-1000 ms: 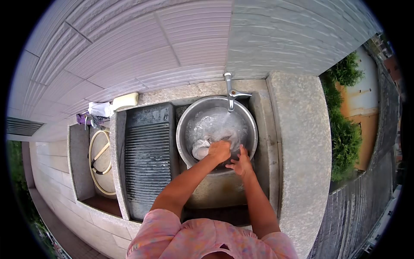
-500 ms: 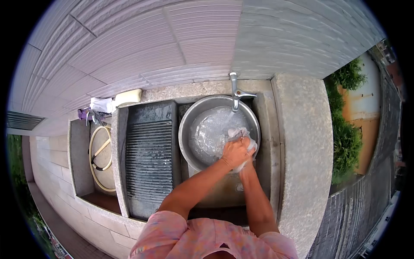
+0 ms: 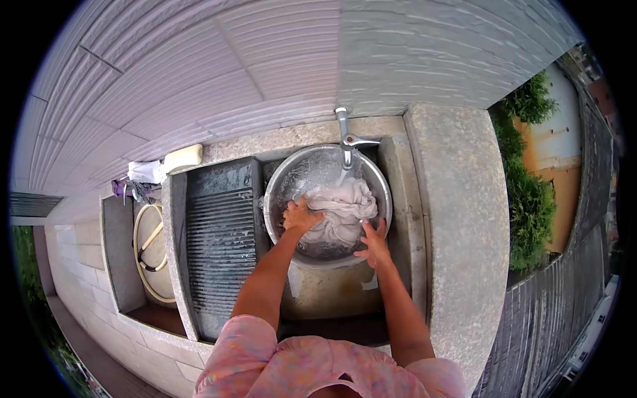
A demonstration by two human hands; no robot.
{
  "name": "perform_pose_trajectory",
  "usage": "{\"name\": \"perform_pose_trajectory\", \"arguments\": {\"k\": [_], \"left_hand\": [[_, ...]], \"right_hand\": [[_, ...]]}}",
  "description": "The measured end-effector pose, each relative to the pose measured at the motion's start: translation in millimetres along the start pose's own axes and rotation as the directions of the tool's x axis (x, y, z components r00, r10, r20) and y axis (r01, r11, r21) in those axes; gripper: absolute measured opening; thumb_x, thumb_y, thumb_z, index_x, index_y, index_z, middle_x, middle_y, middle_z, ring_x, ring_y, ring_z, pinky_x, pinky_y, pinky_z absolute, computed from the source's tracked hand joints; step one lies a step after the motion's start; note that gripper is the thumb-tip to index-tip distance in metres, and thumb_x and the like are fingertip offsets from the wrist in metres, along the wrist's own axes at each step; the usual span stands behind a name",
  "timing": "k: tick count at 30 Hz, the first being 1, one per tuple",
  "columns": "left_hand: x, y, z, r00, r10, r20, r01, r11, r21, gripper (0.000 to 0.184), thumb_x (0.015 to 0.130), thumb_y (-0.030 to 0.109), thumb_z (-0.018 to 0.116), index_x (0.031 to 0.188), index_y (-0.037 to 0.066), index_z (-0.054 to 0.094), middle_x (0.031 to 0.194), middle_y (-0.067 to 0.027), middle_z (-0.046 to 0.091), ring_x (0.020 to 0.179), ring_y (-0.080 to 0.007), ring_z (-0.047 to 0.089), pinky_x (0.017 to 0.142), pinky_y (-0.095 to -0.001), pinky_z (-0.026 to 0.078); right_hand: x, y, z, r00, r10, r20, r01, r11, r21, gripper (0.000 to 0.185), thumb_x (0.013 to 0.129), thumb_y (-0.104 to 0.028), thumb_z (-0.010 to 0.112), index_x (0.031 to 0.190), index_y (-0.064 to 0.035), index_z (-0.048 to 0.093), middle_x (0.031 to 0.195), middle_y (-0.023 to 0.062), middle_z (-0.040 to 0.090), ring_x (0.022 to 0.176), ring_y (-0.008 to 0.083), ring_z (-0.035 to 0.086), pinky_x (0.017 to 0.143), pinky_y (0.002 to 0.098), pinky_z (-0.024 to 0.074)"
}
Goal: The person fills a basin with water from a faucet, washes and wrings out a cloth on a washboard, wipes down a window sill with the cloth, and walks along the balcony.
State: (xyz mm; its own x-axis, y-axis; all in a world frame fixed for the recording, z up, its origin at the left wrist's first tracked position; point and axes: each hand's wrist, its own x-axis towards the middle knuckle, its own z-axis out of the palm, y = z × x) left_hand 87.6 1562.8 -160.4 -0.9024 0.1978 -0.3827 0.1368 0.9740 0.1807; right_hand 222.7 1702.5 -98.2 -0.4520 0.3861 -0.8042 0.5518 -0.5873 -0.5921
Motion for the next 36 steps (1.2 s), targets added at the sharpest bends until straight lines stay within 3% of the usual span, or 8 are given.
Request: {"name": "perform_pose_trajectory", "arguments": {"k": [4,7,9,15,19,21,31,36], "left_hand": [[-15.6,18.9,41.3,0.930,0.239,0.278,0.115,0.530,-0.840,0.048,0.064,0.007,0.056,0.112,0.005,0.049,0.079,-0.0059,0.059,0.069,-0.0168,0.056,0.063,-0.0273,0.045],[-73.2,72.4,-39.7,0.736,0.547,0.398,0.333,0.219,-0.917,0.042,0.063,-0.007,0.049,0.103,0.004,0.055,0.077,0.0005,0.056,0.066,-0.0059,0.051,0.057,-0.0209,0.042],[-105.0,88.9,-59.2,0.687,0.656,0.312,0.243,0.198,-0.950,0.032,0.062,-0.005,0.051,0.092,0.003,0.056,0.078,0.0012,0.054,0.069,-0.0056,0.050,0.059,-0.0211,0.041],[-122.6,103.3,-71.9,0.596,0.767,-0.238,-0.773,0.467,-0.430,0.024,0.074,0.029,0.061,0.068,0.005,0.055,0.065,-0.0077,0.053,0.058,-0.0226,0.055,0.052,-0.0309,0.044],[-53.0,90.8,-51.7,0.788,0.459,-0.410,-0.604,0.707,-0.369,0.037,0.081,0.039,0.050,0.064,0.006,0.053,0.066,-0.0139,0.058,0.060,-0.0333,0.056,0.052,-0.0420,0.044],[-24.5,67.2,-53.4,0.877,0.358,-0.321,-0.455,0.834,-0.312,0.041,0.085,0.040,0.043,0.066,0.005,0.053,0.068,-0.0160,0.058,0.064,-0.0344,0.057,0.056,-0.0433,0.045],[8.5,-19.9,-13.5,0.987,0.047,0.153,-0.022,0.987,-0.159,0.076,0.065,0.055,0.062,0.123,0.014,0.036,0.116,-0.0223,0.038,0.099,-0.0384,0.049,0.085,-0.0440,0.040],[-13.1,9.3,41.4,0.921,0.220,0.321,0.064,0.728,-0.683,0.038,0.064,0.010,0.061,0.101,0.008,0.054,0.092,-0.0102,0.055,0.081,-0.0198,0.056,0.070,-0.0307,0.045]], "right_hand": [[23.3,2.6,11.1,0.981,0.188,0.051,-0.194,0.954,0.229,0.089,0.074,-0.059,0.050,0.136,-0.0229,-0.003,0.137,0.0122,0.021,0.124,0.0363,0.020,0.086,0.0634,0.0255],[54.5,14.5,-2.2,0.925,0.269,0.269,-0.342,0.897,0.279,0.080,0.076,-0.068,0.035,0.135,-0.0155,0.019,0.134,0.0111,0.029,0.125,0.0284,0.021,0.096,0.0576,0.0194],[29.0,-13.2,-1.6,0.794,-0.233,0.561,-0.042,0.900,0.435,0.069,0.083,-0.059,0.030,0.129,-0.0077,0.028,0.130,0.0099,0.033,0.121,0.0240,0.029,0.097,0.0405,0.0247],[54.8,11.9,-5.1,0.552,-0.125,0.825,-0.582,0.651,0.488,0.048,0.088,-0.038,0.035,0.117,-0.0015,0.045,0.112,0.0115,0.050,0.106,0.0209,0.046,0.091,0.0328,0.0368],[44.8,33.2,24.0,0.582,-0.658,0.478,-0.138,0.499,0.855,0.042,0.086,-0.034,0.040,0.112,-0.0014,0.049,0.103,0.0109,0.055,0.096,0.0223,0.053,0.085,0.0335,0.0424],[-1.3,1.9,29.2,0.931,-0.050,0.362,-0.227,0.698,0.680,0.045,0.087,-0.035,0.038,0.113,-0.0003,0.047,0.109,0.0133,0.053,0.099,0.0270,0.052,0.085,0.0365,0.0426],[-3.1,-1.8,-9.7,0.994,-0.099,-0.055,0.099,0.995,-0.009,0.079,0.077,-0.055,0.047,0.135,-0.0187,0.008,0.120,0.0159,0.036,0.095,0.0266,0.046,0.075,0.0406,0.0419],[13.9,3.1,11.0,0.987,0.136,0.087,-0.146,0.983,0.112,0.094,0.069,-0.070,0.043,0.133,-0.0296,-0.012,0.141,0.0113,0.001,0.122,0.0431,0.013,0.087,0.0655,0.0234]]}}
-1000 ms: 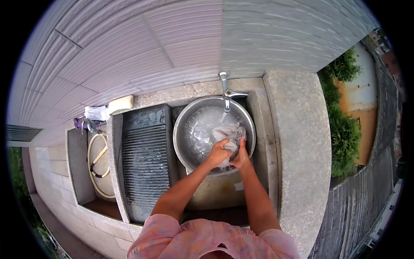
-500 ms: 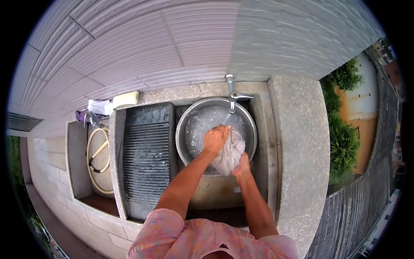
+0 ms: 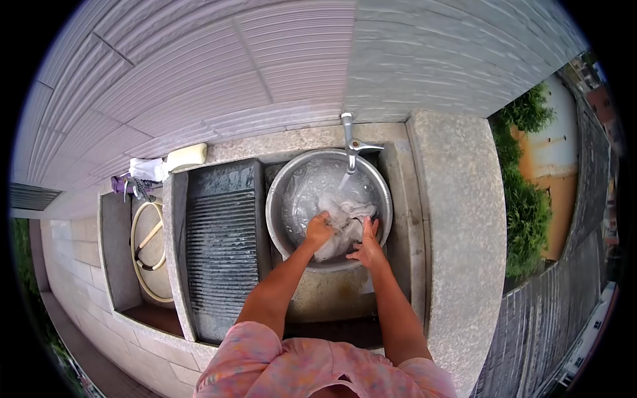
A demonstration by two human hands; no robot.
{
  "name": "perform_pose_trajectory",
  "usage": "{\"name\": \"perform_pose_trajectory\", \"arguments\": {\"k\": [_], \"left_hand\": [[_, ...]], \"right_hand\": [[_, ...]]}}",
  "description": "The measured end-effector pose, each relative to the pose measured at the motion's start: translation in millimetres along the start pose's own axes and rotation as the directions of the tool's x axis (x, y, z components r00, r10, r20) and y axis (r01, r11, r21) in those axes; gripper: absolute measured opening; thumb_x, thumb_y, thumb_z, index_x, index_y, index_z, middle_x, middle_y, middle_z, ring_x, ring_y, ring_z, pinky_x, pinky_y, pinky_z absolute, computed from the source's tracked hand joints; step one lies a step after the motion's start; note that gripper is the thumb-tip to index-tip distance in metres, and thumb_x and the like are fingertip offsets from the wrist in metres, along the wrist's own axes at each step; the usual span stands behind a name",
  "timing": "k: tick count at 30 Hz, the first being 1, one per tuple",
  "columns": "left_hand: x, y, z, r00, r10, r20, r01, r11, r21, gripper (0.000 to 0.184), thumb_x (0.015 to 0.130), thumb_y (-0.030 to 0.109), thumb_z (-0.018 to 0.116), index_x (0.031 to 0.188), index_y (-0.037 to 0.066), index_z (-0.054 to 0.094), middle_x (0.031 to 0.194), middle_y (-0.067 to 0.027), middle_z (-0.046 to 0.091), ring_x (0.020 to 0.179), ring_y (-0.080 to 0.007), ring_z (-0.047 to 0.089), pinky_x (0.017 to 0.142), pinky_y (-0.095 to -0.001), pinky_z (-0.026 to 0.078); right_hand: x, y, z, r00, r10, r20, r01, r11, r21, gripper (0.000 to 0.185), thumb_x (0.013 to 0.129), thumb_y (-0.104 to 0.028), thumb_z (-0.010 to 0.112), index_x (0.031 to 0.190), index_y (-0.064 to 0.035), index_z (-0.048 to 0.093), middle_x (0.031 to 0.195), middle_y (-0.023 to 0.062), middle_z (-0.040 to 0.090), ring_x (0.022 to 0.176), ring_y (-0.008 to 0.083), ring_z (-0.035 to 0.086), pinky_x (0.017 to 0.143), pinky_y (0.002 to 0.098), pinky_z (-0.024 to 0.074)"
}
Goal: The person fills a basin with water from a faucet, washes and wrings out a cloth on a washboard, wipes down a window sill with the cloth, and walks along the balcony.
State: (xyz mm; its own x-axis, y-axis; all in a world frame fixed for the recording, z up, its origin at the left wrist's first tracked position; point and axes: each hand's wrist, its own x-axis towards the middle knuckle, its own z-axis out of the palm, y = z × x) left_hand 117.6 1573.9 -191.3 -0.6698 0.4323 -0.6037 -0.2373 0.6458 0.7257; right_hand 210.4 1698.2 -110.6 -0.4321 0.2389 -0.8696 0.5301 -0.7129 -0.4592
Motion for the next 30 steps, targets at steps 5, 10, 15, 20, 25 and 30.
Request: {"name": "perform_pose_trajectory", "arguments": {"k": [5,10,15,20,25,30], "left_hand": [[-94.3,118.6,1.4,0.893,0.333,0.301,-0.084,0.783,-0.617,0.022,0.061,-0.006,0.051,0.080,0.004,0.056,0.072,0.0029,0.053,0.066,-0.0069,0.049,0.058,-0.0211,0.039],[-130.5,141.5,28.3,0.641,0.762,0.090,-0.713,0.635,-0.299,0.011,0.067,0.009,0.061,0.075,0.005,0.055,0.071,-0.0063,0.050,0.067,-0.0175,0.052,0.059,-0.0259,0.042],[-73.6,118.4,20.9,0.631,0.748,-0.206,-0.636,0.651,0.414,0.028,0.077,0.034,0.055,0.072,0.007,0.054,0.064,-0.0125,0.057,0.057,-0.0324,0.057,0.050,-0.0405,0.045],[-17.8,90.0,-28.4,0.855,0.411,-0.316,-0.207,0.829,0.519,0.034,0.084,0.039,0.042,0.078,0.006,0.051,0.069,-0.0184,0.060,0.067,-0.0359,0.058,0.062,-0.0446,0.046],[10.2,35.8,-64.9,0.958,0.124,-0.259,0.014,0.882,0.472,0.053,0.079,0.050,0.045,0.106,0.005,0.045,0.093,-0.0221,0.058,0.086,-0.0359,0.056,0.075,-0.0444,0.043],[15.7,9.8,-66.4,0.951,-0.165,-0.263,0.280,0.821,0.497,0.076,0.074,0.054,0.048,0.130,0.006,0.026,0.108,-0.0230,0.053,0.102,-0.0351,0.051,0.087,-0.0399,0.038]], "right_hand": [[9.1,-16.6,-2.3,0.904,-0.182,0.387,0.051,0.945,0.324,0.093,0.066,-0.079,0.027,0.128,-0.0101,0.034,0.125,0.0137,0.040,0.113,0.0305,0.039,0.093,0.0436,0.0333],[-14.1,-20.6,-10.4,0.822,-0.068,0.565,-0.303,0.788,0.536,0.057,0.083,-0.054,0.036,0.117,-0.0080,0.045,0.108,0.0095,0.051,0.098,0.0232,0.049,0.083,0.0371,0.0406],[12.9,14.1,-1.1,0.902,-0.224,0.369,-0.137,0.662,0.737,0.043,0.085,-0.040,0.042,0.111,-0.0070,0.049,0.105,0.0083,0.055,0.091,0.0232,0.055,0.082,0.0370,0.0443],[-17.3,6.2,20.1,0.906,-0.234,0.354,-0.005,0.829,0.560,0.044,0.081,-0.039,0.049,0.109,-0.0046,0.052,0.105,0.0099,0.056,0.094,0.0231,0.055,0.085,0.0368,0.0432],[-27.4,2.0,-2.1,0.953,-0.250,0.170,0.173,0.912,0.372,0.064,0.079,-0.049,0.046,0.126,-0.0066,0.034,0.126,0.0125,0.039,0.113,0.0278,0.041,0.094,0.0413,0.0326],[-28.6,2.9,-13.1,0.999,-0.047,-0.025,0.050,0.991,0.123,0.085,0.073,-0.064,0.042,0.135,-0.0165,0.008,0.138,0.0193,0.008,0.120,0.0429,0.023,0.089,0.0600,0.0245]]}}
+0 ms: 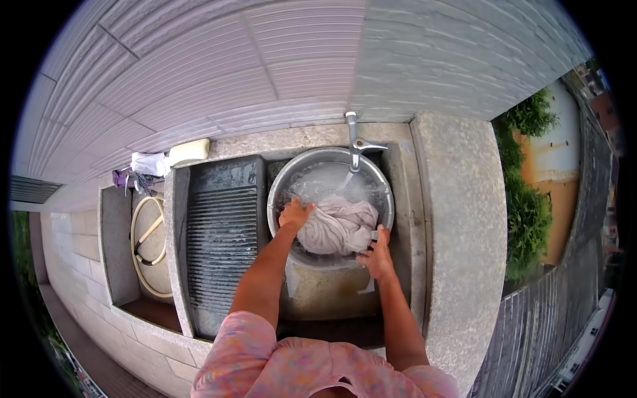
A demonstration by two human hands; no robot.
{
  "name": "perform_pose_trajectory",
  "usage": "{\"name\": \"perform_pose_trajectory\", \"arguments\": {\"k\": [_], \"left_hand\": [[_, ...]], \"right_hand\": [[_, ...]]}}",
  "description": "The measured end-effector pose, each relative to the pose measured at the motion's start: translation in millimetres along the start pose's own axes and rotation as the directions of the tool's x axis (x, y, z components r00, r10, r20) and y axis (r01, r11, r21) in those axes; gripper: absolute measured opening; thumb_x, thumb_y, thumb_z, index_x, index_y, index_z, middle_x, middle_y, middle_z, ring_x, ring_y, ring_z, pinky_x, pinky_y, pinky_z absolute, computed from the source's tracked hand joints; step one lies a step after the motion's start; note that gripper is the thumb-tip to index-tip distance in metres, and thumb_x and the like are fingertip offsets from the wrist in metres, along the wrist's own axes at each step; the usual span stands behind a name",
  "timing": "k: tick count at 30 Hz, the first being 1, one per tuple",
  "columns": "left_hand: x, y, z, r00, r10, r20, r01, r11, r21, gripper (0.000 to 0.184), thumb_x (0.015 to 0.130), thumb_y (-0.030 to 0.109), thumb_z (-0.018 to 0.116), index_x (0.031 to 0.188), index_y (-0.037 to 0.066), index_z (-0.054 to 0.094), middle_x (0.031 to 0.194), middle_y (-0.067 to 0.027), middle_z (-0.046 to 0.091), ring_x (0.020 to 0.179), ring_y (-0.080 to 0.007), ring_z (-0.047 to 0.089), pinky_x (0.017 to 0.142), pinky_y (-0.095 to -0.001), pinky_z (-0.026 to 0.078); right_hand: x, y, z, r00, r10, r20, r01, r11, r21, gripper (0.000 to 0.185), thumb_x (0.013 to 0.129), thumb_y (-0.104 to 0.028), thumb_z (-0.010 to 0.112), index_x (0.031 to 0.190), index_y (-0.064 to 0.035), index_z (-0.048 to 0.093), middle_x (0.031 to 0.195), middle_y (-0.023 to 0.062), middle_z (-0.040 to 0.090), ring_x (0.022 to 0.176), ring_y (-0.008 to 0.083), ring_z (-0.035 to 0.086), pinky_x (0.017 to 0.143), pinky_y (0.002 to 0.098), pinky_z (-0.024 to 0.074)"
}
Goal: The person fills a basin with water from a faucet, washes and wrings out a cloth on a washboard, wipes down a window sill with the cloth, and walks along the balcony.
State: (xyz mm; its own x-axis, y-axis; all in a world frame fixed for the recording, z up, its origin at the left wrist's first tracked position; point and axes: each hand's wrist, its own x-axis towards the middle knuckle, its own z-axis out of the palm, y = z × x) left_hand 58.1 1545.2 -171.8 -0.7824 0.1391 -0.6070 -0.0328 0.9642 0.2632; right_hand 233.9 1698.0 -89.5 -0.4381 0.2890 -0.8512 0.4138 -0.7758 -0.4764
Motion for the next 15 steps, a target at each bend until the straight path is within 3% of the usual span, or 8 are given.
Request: {"name": "perform_pose_trajectory", "arguments": {"k": [3,5,6,7,8,11,13,15], "left_hand": [[-15.0,10.9,54.0,0.979,0.199,0.040,-0.175,0.926,-0.334,0.054,0.070,0.029,0.060,0.116,0.006,0.045,0.104,-0.0160,0.055,0.094,-0.0280,0.055,0.081,-0.0315,0.042],[-34.4,28.4,70.2,0.920,0.388,0.059,-0.216,0.626,-0.750,0.035,0.065,0.010,0.062,0.099,0.006,0.056,0.092,-0.0107,0.058,0.085,-0.0239,0.055,0.074,-0.0277,0.043],[-52.3,45.3,67.9,0.884,0.467,0.004,-0.244,0.469,-0.849,0.027,0.062,0.002,0.060,0.089,0.005,0.059,0.085,-0.0088,0.058,0.080,-0.0225,0.055,0.071,-0.0272,0.044],[-77.3,63.1,51.8,0.824,0.565,-0.041,-0.374,0.489,-0.788,0.028,0.062,-0.001,0.057,0.089,0.003,0.057,0.086,-0.0070,0.055,0.080,-0.0181,0.053,0.068,-0.0256,0.043],[-105.3,81.5,29.9,0.751,0.656,-0.075,-0.499,0.489,-0.715,0.029,0.062,-0.005,0.053,0.090,0.001,0.055,0.086,-0.0053,0.052,0.079,-0.0138,0.051,0.066,-0.0240,0.043],[-168.7,110.0,-12.4,0.504,0.845,-0.177,-0.676,0.258,-0.690,0.025,0.058,-0.004,0.052,0.083,0.001,0.053,0.078,-0.0086,0.049,0.074,-0.0227,0.051,0.065,-0.0287,0.041],[-191.5,116.8,-11.2,0.429,0.879,-0.206,-0.758,0.226,-0.612,0.017,0.062,0.003,0.057,0.079,0.004,0.055,0.075,-0.0080,0.050,0.070,-0.0246,0.053,0.061,-0.0304,0.042],[-181.7,115.2,-0.4,0.415,0.881,-0.228,-0.844,0.279,-0.458,0.013,0.066,0.010,0.059,0.078,0.006,0.056,0.073,-0.0076,0.051,0.067,-0.0252,0.054,0.058,-0.0318,0.043]], "right_hand": [[3.1,-6.8,13.2,0.998,0.069,-0.003,-0.069,0.997,-0.044,0.095,0.069,-0.073,0.038,0.136,-0.0173,0.001,0.139,0.0191,-0.001,0.123,0.0462,0.012,0.086,0.0679,0.0198],[19.9,-10.6,10.1,0.954,0.250,0.167,-0.269,0.957,0.108,0.099,0.065,-0.078,0.034,0.136,-0.0181,-0.001,0.140,0.0168,-0.003,0.124,0.0458,0.011,0.084,0.0699,0.0188],[17.5,-18.6,9.4,0.932,0.231,0.279,-0.264,0.961,0.085,0.100,0.065,-0.080,0.030,0.136,-0.0131,0.007,0.139,0.0162,0.009,0.124,0.0391,0.020,0.091,0.0617,0.0225],[32.0,-13.5,0.2,0.930,0.235,0.283,-0.269,0.959,0.086,0.100,0.065,-0.080,0.030,0.136,-0.0131,0.007,0.139,0.0162,0.009,0.124,0.0391,0.020,0.091,0.0617,0.0225],[58.6,-3.2,-11.5,0.913,0.119,0.391,-0.200,0.964,0.174,0.097,0.066,-0.079,0.027,0.134,-0.0121,0.015,0.134,0.0145,0.022,0.122,0.0344,0.025,0.095,0.0546,0.0231],[80.1,14.5,-23.3,0.711,-0.562,0.422,0.621,0.784,-0.001,0.060,0.085,-0.054,0.029,0.124,-0.0087,0.037,0.118,0.0094,0.044,0.105,0.0221,0.043,0.091,0.0345,0.0334],[28.0,-13.5,1.2,0.788,-0.260,0.559,-0.051,0.876,0.480,0.045,0.089,-0.042,0.032,0.119,-0.0096,0.042,0.118,0.0079,0.044,0.105,0.0219,0.044,0.092,0.0335,0.0331],[66.5,5.4,-17.1,0.568,-0.323,0.757,-0.257,0.804,0.536,0.041,0.093,-0.032,0.026,0.123,-0.0061,0.037,0.125,0.0087,0.041,0.113,0.0215,0.041,0.097,0.0318,0.0308]]}}
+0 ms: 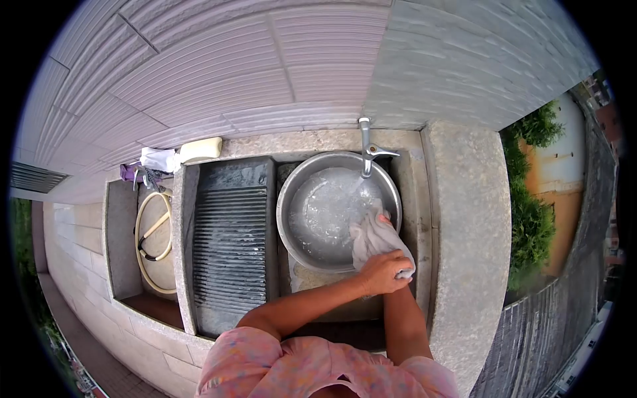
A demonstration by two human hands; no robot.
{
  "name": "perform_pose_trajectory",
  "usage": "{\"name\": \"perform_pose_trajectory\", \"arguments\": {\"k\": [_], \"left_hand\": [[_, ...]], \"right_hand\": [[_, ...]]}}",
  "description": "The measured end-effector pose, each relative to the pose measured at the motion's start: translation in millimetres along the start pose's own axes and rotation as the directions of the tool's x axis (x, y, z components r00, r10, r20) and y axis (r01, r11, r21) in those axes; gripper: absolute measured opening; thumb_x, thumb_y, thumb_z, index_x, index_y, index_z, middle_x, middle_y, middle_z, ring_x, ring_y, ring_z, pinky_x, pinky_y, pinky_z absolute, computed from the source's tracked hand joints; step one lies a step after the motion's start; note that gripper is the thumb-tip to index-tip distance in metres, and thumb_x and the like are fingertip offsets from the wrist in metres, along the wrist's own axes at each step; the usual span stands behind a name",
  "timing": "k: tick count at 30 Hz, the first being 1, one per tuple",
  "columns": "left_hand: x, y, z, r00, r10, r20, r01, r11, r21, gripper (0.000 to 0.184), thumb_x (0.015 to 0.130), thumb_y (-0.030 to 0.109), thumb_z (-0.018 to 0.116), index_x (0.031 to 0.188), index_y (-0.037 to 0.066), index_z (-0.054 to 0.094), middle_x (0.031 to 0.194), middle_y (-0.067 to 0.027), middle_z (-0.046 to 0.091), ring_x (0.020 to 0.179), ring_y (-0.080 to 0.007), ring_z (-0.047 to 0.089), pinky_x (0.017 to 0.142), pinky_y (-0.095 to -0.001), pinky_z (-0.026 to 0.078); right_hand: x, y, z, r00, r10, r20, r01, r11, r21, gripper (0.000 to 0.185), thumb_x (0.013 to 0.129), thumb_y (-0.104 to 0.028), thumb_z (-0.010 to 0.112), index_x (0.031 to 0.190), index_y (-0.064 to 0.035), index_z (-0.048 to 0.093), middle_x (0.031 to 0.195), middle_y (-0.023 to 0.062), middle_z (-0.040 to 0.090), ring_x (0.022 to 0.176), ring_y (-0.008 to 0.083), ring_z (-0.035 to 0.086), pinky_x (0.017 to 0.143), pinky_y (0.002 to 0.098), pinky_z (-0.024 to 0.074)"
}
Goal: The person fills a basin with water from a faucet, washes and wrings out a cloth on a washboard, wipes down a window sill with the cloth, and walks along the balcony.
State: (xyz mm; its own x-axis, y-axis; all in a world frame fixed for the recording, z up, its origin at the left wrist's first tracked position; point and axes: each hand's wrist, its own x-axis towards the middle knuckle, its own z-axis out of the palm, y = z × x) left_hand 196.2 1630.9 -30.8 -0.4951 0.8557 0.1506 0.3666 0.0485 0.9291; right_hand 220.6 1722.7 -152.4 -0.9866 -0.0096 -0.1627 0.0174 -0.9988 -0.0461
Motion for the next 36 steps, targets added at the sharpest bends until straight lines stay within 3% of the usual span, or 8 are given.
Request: {"name": "perform_pose_trajectory", "arguments": {"k": [6,14,18,24,27,29,32,36], "left_hand": [[30.0,-67.4,-42.4,0.928,-0.131,-0.350,0.298,0.825,0.480,0.026,0.078,0.032,0.053,0.071,0.007,0.054,0.065,-0.0174,0.057,0.059,-0.0327,0.057,0.052,-0.0416,0.045],[21.6,-87.4,-125.5,0.856,0.021,-0.517,0.281,0.820,0.499,0.025,0.079,0.028,0.055,0.072,0.005,0.054,0.070,-0.0146,0.059,0.059,-0.0354,0.057,0.053,-0.0427,0.045],[-1.1,-44.8,-140.9,0.974,0.223,0.025,-0.171,0.664,0.728,0.025,0.069,0.019,0.062,0.092,0.011,0.058,0.089,-0.0059,0.054,0.079,-0.0240,0.054,0.063,-0.0344,0.045],[-56.3,-104.1,-120.2,0.888,-0.147,0.437,-0.295,0.546,0.784,0.036,0.066,0.013,0.056,0.102,0.015,0.058,0.099,-0.0037,0.052,0.106,-0.0213,0.043,0.093,-0.0520,0.024],[-58.9,-121.2,-116.1,0.679,-0.596,0.429,0.026,0.603,0.798,0.031,0.069,0.016,0.054,0.099,0.012,0.058,0.104,-0.0104,0.052,0.110,-0.0265,0.041,0.093,-0.0491,0.029],[-50.0,-132.4,-115.2,0.652,-0.744,-0.143,0.690,0.504,0.520,0.038,0.070,0.023,0.054,0.105,0.008,0.053,0.105,-0.0163,0.052,0.103,-0.0323,0.048,0.088,-0.0441,0.038],[-42.9,-163.5,-91.1,0.384,-0.742,-0.550,0.900,0.433,0.044,0.050,0.068,0.030,0.058,0.109,0.005,0.046,0.104,-0.0203,0.052,0.095,-0.0371,0.052,0.081,-0.0405,0.043],[-52.6,-197.8,-28.9,0.420,-0.805,-0.418,0.853,0.507,-0.120,0.060,0.067,0.035,0.061,0.115,0.006,0.040,0.103,-0.0203,0.053,0.095,-0.0382,0.052,0.082,-0.0430,0.042]], "right_hand": [[0.3,33.0,19.2,0.801,-0.038,-0.597,0.011,0.999,-0.050,0.041,0.089,-0.038,0.036,0.117,-0.0094,0.046,0.115,0.0080,0.050,0.104,0.0226,0.049,0.092,0.0354,0.0375],[10.2,26.2,29.6,0.822,-0.154,-0.549,0.026,0.972,-0.234,0.040,0.087,-0.026,0.038,0.121,-0.0061,0.042,0.124,0.0069,0.044,0.112,0.0253,0.043,0.094,0.0453,0.0349],[21.0,3.6,35.1,0.540,-0.173,-0.824,-0.103,0.958,-0.269,0.048,0.081,-0.022,0.049,0.122,-0.0013,0.034,0.120,0.0137,0.042,0.113,0.0352,0.036,0.087,0.0604,0.0328],[11.8,1.8,-8.3,0.584,-0.301,-0.754,-0.247,0.819,-0.518,0.046,0.075,0.000,0.042,0.121,-0.0029,0.034,0.112,0.0149,0.044,0.089,0.0304,0.049,0.070,0.0479,0.0483],[8.4,14.1,-9.0,0.488,-0.451,-0.747,-0.370,0.669,-0.645,0.046,0.072,0.000,0.042,0.118,0.0010,0.036,0.104,0.0169,0.048,0.083,0.0289,0.053,0.066,0.0414,0.0491],[7.5,18.8,-11.5,0.466,-0.505,-0.727,-0.423,0.594,-0.684,0.045,0.072,-0.003,0.044,0.116,0.0047,0.036,0.098,0.0194,0.051,0.082,0.0291,0.055,0.065,0.0390,0.0482],[8.5,29.8,-50.4,0.489,-0.462,-0.740,-0.578,0.463,-0.672,0.052,0.067,-0.003,0.046,0.118,-0.0041,0.035,0.108,0.0126,0.045,0.082,0.0242,0.051,0.054,0.0313,0.0470],[-1.1,64.3,-70.8,0.461,-0.709,-0.534,-0.506,0.284,-0.814,0.066,0.063,-0.008,0.054,0.124,-0.0034,0.029,0.110,0.0143,0.045,0.088,0.0240,0.048,0.058,0.0349,0.0467]]}}
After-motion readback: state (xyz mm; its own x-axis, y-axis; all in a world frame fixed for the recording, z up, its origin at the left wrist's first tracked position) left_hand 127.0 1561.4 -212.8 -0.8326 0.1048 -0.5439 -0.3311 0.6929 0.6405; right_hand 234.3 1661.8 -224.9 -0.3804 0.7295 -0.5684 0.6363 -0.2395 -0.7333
